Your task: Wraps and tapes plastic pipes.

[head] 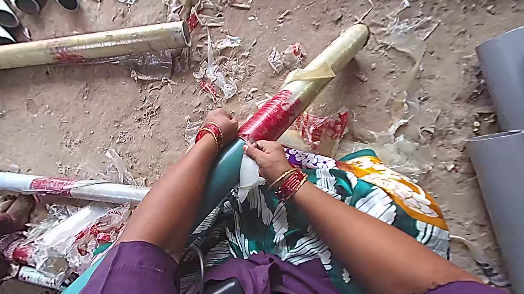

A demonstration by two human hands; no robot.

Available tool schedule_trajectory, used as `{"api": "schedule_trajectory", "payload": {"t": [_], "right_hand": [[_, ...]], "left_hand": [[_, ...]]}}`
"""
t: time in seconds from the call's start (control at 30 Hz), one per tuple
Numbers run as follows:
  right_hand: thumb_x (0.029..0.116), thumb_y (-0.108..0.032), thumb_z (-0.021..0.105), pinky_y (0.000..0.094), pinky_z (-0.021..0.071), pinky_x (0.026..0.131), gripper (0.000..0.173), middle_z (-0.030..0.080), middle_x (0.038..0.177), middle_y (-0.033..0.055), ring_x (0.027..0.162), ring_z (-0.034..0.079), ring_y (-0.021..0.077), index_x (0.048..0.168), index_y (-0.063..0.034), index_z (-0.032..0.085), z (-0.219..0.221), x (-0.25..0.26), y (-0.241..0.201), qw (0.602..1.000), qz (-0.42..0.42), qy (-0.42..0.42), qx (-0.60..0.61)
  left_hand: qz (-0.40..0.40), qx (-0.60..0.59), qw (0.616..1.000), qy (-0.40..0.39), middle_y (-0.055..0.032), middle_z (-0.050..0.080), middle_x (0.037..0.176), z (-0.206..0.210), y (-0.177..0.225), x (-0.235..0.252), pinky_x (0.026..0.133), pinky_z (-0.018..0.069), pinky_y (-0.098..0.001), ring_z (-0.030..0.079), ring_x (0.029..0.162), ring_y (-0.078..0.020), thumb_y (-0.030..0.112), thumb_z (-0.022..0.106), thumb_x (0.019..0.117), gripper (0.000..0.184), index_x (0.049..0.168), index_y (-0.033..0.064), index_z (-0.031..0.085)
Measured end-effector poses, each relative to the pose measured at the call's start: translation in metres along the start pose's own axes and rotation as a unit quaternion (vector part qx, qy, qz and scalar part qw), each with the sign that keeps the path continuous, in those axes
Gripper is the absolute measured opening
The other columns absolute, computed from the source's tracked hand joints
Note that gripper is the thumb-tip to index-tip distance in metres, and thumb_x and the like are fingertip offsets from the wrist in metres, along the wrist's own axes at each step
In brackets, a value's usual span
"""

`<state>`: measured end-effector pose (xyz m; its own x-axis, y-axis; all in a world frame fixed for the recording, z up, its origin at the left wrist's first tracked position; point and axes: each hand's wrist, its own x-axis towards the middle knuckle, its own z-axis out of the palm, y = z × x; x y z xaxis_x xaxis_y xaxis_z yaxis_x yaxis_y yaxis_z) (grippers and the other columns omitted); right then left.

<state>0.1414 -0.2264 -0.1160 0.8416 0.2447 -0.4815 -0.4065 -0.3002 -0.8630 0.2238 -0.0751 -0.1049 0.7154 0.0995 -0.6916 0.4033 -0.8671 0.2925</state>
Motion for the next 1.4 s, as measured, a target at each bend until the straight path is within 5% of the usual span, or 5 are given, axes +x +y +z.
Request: {"api": "schedule_trajectory", "payload": {"t": [0.3, 0.6, 0.8, 1.07, 1.4], "right_hand": [[0.1065, -0.032, 0.056, 0.0302, 0.0376, 0.05, 0.034, 0.049, 0.063, 0.0022, 0.051, 0.044, 0.0107, 0.083, -0.007, 0.061, 0.003, -0.012, -0.005, 0.998, 0.052, 0.025, -0.006], [0.1061, -0.015, 0.054, 0.0193, 0.027, 0.041, 0.034, 0.04, 0.051, -0.0054, 0.04, 0.031, 0.0026, 0.072, -0.0096, 0.053, -0.015, -0.002, -0.013, 0.985, 0.121, -0.041, 0.119], [0.1034, -0.048, 0.058, 0.0316, 0.0341, 0.048, 0.05, 0.045, 0.056, 0.0007, 0.047, 0.038, 0.0109, 0.074, -0.0068, 0.06, -0.042, 0.005, -0.007, 0.993, 0.095, 0.031, -0.062], [0.0974, -0.014, 0.06, 0.0329, 0.039, 0.049, 0.026, 0.053, 0.058, 0.0023, 0.047, 0.046, 0.0117, 0.073, -0.004, 0.06, -0.034, 0.019, -0.004, 0.992, 0.119, 0.002, -0.051], [0.1036, -0.013, 0.056, 0.017, 0.0315, 0.038, 0.02, 0.053, 0.056, -0.0034, 0.04, 0.039, 0.0013, 0.086, -0.0064, 0.062, -0.031, 0.011, -0.009, 0.979, 0.146, -0.003, 0.142]], "left_hand": [[-0.019, -0.03, 0.999, -0.014, -0.0322, 0.063, 0.124, -0.003, -0.006, 0.007, 0.102, 0.044, -0.0632, 0.058, 0.124, -0.0444, 0.021, 0.044, 0.1076, 0.041, 0.103, -0.0105, 0.069], [0.009, -0.028, 0.999, 0.041, -0.0296, 0.067, 0.114, -0.002, 0.006, -0.009, 0.097, 0.0462, -0.0638, 0.063, 0.117, -0.0443, 0.024, 0.042, 0.109, 0.043, 0.098, -0.0063, 0.071], [0.051, 0.022, 0.997, 0.056, -0.025, 0.07, 0.108, 0.004, 0.02, -0.027, 0.091, 0.0483, -0.0625, 0.065, 0.113, -0.0412, 0.028, 0.041, 0.1098, 0.046, 0.094, -0.0025, 0.071], [0.075, 0.05, 0.995, 0.051, -0.0235, 0.07, 0.103, 0.01, 0.028, -0.034, 0.086, 0.0492, -0.0626, 0.066, 0.109, -0.0408, 0.031, 0.04, 0.1102, 0.048, 0.09, -0.0014, 0.069], [0.005, -0.002, 1.0, 0.022, -0.0281, 0.067, 0.117, 0.004, 0.014, -0.013, 0.098, 0.0463, -0.0648, 0.062, 0.119, -0.044, 0.027, 0.045, 0.1081, 0.042, 0.103, -0.0039, 0.072]]}}
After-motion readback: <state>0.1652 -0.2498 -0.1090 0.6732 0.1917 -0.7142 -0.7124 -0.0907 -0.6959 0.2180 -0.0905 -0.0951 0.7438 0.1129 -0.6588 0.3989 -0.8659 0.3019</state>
